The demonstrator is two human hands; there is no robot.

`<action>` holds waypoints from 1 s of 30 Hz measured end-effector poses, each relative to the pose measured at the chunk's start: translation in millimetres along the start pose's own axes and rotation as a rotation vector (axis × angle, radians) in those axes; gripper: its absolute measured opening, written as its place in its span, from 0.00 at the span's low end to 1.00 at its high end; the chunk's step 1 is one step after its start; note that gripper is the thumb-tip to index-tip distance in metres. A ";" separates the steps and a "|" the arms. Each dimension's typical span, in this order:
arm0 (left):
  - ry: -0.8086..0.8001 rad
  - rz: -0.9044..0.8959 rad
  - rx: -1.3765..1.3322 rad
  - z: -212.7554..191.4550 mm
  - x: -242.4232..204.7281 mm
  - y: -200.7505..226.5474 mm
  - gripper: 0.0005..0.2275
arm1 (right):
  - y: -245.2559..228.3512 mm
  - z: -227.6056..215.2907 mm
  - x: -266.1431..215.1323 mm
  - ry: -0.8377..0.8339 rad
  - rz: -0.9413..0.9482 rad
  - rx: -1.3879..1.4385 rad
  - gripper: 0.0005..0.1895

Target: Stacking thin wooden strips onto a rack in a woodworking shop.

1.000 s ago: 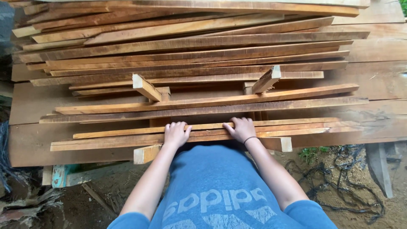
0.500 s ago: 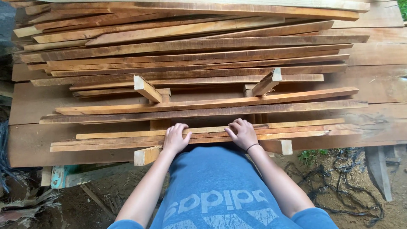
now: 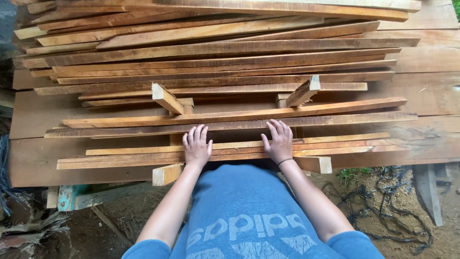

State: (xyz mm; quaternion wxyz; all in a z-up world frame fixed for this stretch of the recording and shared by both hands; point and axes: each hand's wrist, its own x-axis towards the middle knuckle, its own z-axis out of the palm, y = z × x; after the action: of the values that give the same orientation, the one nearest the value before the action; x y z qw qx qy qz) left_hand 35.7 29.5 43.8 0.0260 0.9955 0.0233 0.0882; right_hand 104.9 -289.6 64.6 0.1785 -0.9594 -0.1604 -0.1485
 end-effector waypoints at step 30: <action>-0.352 -0.107 -0.129 -24.7 -3.6 -12.6 0.23 | 1.1 -27.9 -8.1 -0.175 -0.085 -0.128 0.27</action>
State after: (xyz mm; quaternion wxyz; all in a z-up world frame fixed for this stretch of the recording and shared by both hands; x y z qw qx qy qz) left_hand 27.2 43.1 66.8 0.0979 0.9892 0.0657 -0.0875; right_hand 91.6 -303.5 86.5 0.0955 -0.9704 -0.2061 -0.0816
